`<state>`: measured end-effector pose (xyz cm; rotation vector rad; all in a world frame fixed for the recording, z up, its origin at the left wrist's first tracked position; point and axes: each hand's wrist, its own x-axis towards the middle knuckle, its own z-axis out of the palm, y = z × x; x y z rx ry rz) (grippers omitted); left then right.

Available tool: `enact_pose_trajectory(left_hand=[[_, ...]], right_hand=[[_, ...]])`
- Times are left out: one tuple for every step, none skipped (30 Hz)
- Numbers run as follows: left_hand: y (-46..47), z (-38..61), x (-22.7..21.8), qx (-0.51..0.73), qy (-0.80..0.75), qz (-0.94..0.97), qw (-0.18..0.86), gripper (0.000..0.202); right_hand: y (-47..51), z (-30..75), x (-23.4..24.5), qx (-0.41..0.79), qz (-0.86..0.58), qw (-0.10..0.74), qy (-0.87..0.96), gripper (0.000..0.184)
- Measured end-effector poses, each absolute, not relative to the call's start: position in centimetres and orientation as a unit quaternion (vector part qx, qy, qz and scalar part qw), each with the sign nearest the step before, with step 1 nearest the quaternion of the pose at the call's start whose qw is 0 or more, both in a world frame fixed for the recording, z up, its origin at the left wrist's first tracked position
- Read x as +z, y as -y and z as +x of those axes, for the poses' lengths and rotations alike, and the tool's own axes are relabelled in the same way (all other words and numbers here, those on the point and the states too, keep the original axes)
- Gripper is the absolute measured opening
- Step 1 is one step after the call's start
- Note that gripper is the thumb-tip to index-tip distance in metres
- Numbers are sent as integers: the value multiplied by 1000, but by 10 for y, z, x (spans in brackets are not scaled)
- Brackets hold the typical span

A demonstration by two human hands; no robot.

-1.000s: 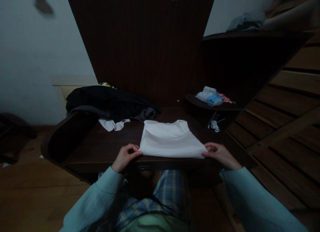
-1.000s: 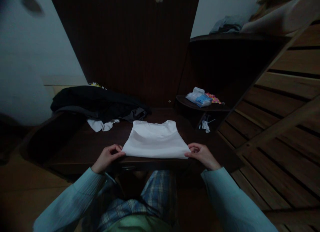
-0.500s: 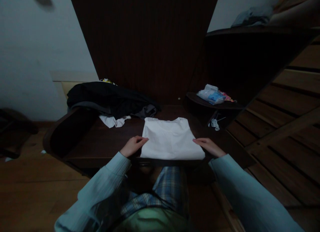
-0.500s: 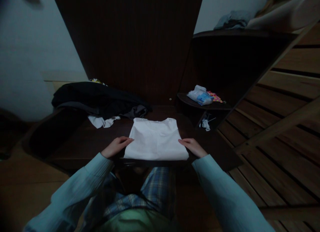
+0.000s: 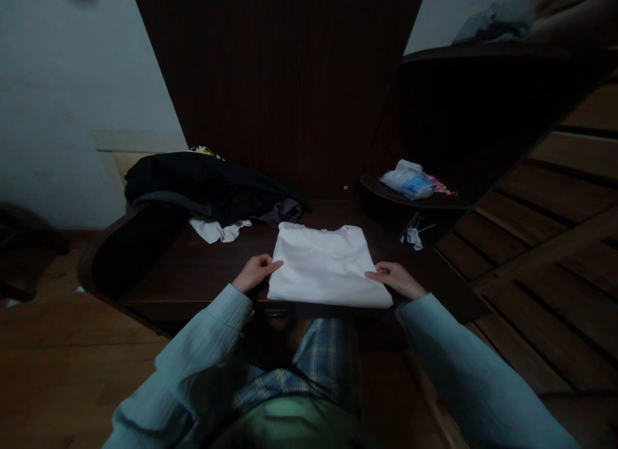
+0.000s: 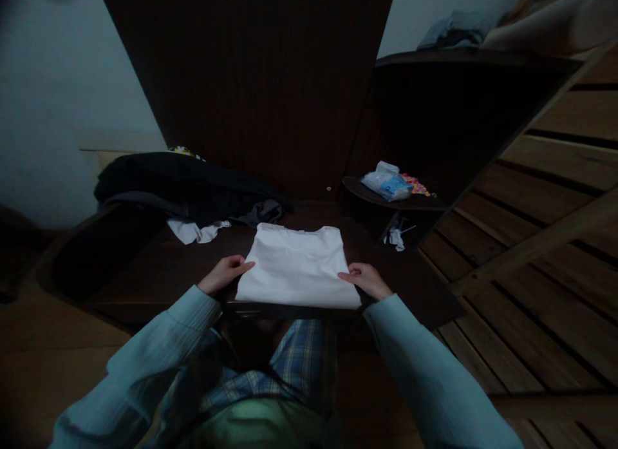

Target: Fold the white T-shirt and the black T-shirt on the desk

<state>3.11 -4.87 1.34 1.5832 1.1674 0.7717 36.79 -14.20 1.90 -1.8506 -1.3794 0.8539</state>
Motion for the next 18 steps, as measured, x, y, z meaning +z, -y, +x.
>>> enact_pose_trajectory(left_hand=[[48,30,15,297,-474,659,503,44],[47,29,15,281,-465,666,511,43],[47,29,15,270,-457,674,514,43],[47,28,15,263,-451,682,513,43],[47,28,13,262,-450,688,506,42],[47,29,11,267,-451,692,497,42],[47,29,9,276,-455,694,485,41],[47,30,7,289,-461,693,472,40],[48,31,5,303,-468,692,459,40],[48,32,3,319,-474,690,444,40],[49,33,1,333,-481,688,429,40],[49,34,0,346,-487,686,415,41],[50,34,0,356,-493,683,405,42],[50,34,0,360,-497,680,401,43],[49,33,2,358,-498,678,405,44],[47,33,4,350,-496,677,416,44],[45,32,7,336,-491,675,436,43],[41,32,11,316,-485,672,461,43]], right_hand=[[141,369,22,349,-703,327,526,42],[140,369,24,372,-696,322,523,43],[139,369,26,392,-690,320,518,43],[139,368,28,405,-687,319,513,43],[139,368,28,410,-687,319,508,42],[139,367,28,409,-688,323,504,41],[140,365,28,403,-691,329,502,40],[141,364,27,394,-693,339,500,40],[143,363,25,384,-693,352,498,39],[144,361,23,374,-693,366,495,40],[146,361,22,366,-694,380,489,40],[147,360,21,359,-696,393,481,42],[149,360,20,352,-699,403,474,43],[149,361,19,349,-701,408,469,44],[150,362,20,348,-703,408,468,44],[150,364,20,352,-702,404,470,44],[148,366,21,362,-699,397,472,43],[146,367,23,378,-694,390,472,41]])
